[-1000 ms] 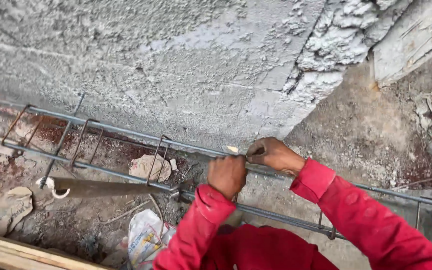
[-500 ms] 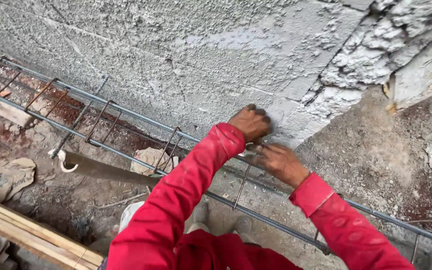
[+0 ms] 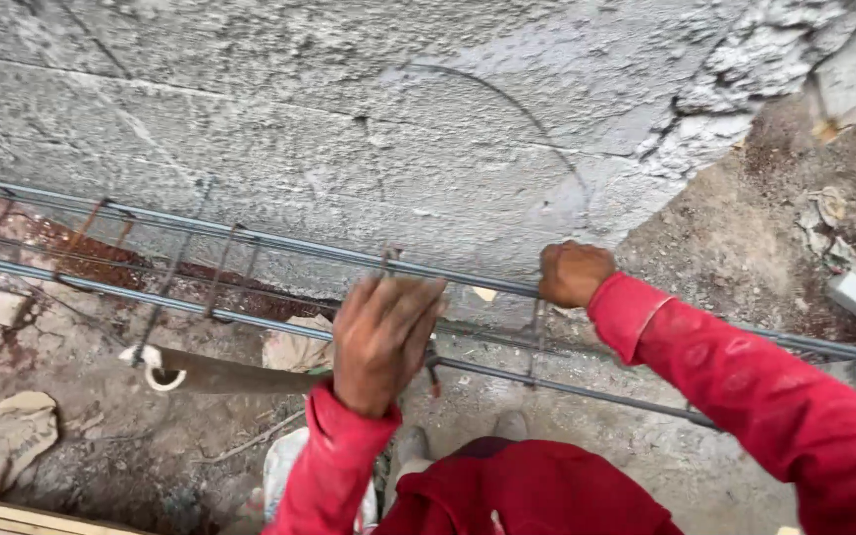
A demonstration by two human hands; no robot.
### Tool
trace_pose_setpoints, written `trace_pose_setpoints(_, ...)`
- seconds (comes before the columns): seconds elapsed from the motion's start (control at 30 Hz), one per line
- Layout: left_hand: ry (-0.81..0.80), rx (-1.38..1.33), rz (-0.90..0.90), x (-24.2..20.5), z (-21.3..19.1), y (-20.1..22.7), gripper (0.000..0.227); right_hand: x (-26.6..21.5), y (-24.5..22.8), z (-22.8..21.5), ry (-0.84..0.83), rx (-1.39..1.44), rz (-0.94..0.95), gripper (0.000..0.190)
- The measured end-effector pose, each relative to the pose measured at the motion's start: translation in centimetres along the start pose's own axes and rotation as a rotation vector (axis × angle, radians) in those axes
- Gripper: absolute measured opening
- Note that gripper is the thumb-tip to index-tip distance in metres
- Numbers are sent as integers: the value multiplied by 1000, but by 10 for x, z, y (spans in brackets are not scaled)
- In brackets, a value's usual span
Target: The person constructs a rebar cage by wrapping wire around the steel reinforcement bar intersections and twisting and cutting the wire with pliers.
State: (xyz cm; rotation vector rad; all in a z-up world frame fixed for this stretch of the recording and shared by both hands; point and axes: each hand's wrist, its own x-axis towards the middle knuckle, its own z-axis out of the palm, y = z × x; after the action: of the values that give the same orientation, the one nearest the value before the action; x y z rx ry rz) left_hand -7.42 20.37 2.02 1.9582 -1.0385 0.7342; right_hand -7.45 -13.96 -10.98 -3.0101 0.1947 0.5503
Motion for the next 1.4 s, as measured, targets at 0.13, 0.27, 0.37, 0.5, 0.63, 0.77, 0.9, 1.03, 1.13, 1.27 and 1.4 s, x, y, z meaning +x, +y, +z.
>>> trace_pose_setpoints(0.13,32,-45,-500,-120,0,-7,13,26,10,-19,-362,-36,105,39)
trace_pose_setpoints(0.27,-213,-229,-823,-170,51,-10,41,-13,-12,-38,-203,-109,385,49)
trace_pose_setpoints(0.37,-239,-264,-760,-175,74,-13,34,-62,-34,-44,-83,-661,71,34)
trace_pose_setpoints(0.5,-91,-318,-609,-176,85,-4,27,-87,-41,-70,-42,-597,4,26)
trace_pose_setpoints(0.63,-27,-308,-542,-179,71,-6,18,-113,-66,-85,317,-336,-89,43)
trace_pose_setpoints(0.77,-101,-352,-494,-156,12,1,14,-169,-122,-60,318,514,-182,76)
trace_pose_setpoints(0.9,-335,-665,-571,-98,-40,29,16,-196,-158,-18,165,956,-396,100)
trace_pose_setpoints(1.03,-440,-959,-473,-64,-10,57,19,-230,-143,28,-189,1495,-525,70)
trace_pose_setpoints(1.13,-453,-967,-518,-66,46,86,30,-262,-129,71,-234,1848,-382,61)
trace_pose_setpoints(1.27,-290,-373,-572,-52,130,84,59,-285,-75,100,17,1708,281,60)
trace_pose_setpoints(1.4,-164,54,-504,-46,192,72,52,-299,-11,108,140,1518,422,59)
